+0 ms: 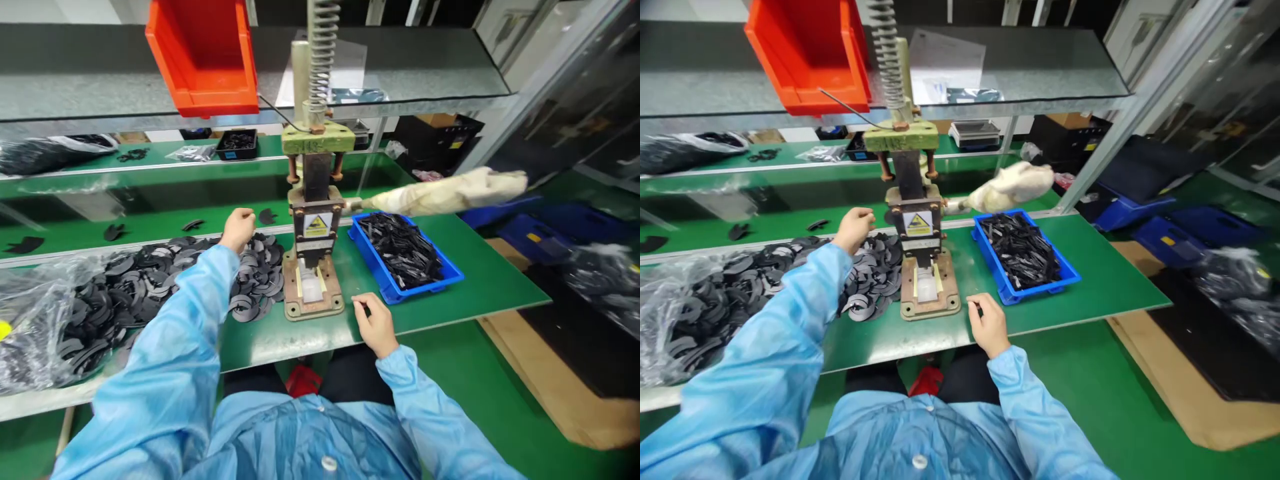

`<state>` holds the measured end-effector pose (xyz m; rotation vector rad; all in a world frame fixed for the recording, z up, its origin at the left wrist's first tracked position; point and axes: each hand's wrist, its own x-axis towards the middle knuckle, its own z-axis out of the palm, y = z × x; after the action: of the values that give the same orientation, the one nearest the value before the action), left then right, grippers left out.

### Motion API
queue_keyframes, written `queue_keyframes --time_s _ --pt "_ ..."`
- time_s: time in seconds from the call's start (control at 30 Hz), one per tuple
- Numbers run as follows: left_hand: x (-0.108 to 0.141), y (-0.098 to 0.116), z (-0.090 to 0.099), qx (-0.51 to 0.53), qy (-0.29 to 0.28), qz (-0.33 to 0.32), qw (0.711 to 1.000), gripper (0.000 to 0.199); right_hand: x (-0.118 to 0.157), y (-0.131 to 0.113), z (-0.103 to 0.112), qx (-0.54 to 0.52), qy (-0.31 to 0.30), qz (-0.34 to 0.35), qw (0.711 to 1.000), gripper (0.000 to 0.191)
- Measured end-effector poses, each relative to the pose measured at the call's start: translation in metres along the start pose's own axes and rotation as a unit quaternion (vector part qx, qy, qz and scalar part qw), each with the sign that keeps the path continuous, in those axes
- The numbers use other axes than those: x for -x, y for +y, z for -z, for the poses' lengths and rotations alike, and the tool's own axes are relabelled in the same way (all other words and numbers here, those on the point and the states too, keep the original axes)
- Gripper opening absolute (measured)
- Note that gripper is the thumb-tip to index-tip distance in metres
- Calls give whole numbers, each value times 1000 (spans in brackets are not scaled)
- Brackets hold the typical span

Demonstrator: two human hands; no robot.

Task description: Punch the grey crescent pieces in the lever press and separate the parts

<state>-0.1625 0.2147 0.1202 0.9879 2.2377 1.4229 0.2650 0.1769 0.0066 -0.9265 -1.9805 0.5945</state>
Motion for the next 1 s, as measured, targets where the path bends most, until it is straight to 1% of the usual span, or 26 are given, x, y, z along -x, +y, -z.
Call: queue_keyframes --time_s 0.03,0.07,0.1,0.13,0.17,0.2,0.27,0.33,0.37,0.43,0.53,0.6,0.67,0.73,0.83,0.9,1.0 --pt "22 -2 4 9 -5 -6 1000 27 1 -2 0 0 -4 2 1000 21" --pt "47 -6 8 35 0 -28 999 27 3 -5 1 0 -8 4 1000 22" --pt "75 -12 13 37 6 -56 998 30 5 -7 2 0 -14 8 1000 23" --pt "105 -20 17 15 9 -85 996 35 7 -10 5 1 -19 11 1000 23" --pt "135 -29 22 -10 -4 -118 993 39 8 -13 9 4 -23 13 1000 24" --pt "163 -39 25 -25 -43 -146 988 43 9 -15 14 8 -25 15 1000 24" --pt "213 -62 29 -18 -104 -176 979 48 7 -18 29 24 -18 11 999 25" --pt "248 -82 26 -14 -135 -194 972 47 -1 -16 48 53 3 -5 999 26" --pt "260 -89 23 -17 -144 -198 969 45 -8 -13 59 71 17 -18 997 28" --pt "272 -98 18 -26 -150 -206 967 41 -27 0 83 116 47 -49 991 31" --pt "273 -101 13 -29 -156 -220 963 36 -66 27 119 193 79 -101 973 35" --pt "271 -100 12 -32 -167 -227 959 34 -92 44 139 241 86 -129 958 37" --pt "269 -98 12 -35 -182 -231 955 33 -115 59 152 278 72 -144 947 38" --pt "269 -98 11 -36 -192 -231 953 33 -133 69 159 304 43 -150 940 42" --pt "270 -98 11 -37 -195 -225 954 36 -148 78 157 330 -10 -155 931 48" --pt "271 -98 10 -38 -198 -223 954 37 -152 81 153 340 -38 -160 926 47" --pt "271 -96 10 -39 -202 -227 952 37 -149 83 148 349 -62 -164 921 46"
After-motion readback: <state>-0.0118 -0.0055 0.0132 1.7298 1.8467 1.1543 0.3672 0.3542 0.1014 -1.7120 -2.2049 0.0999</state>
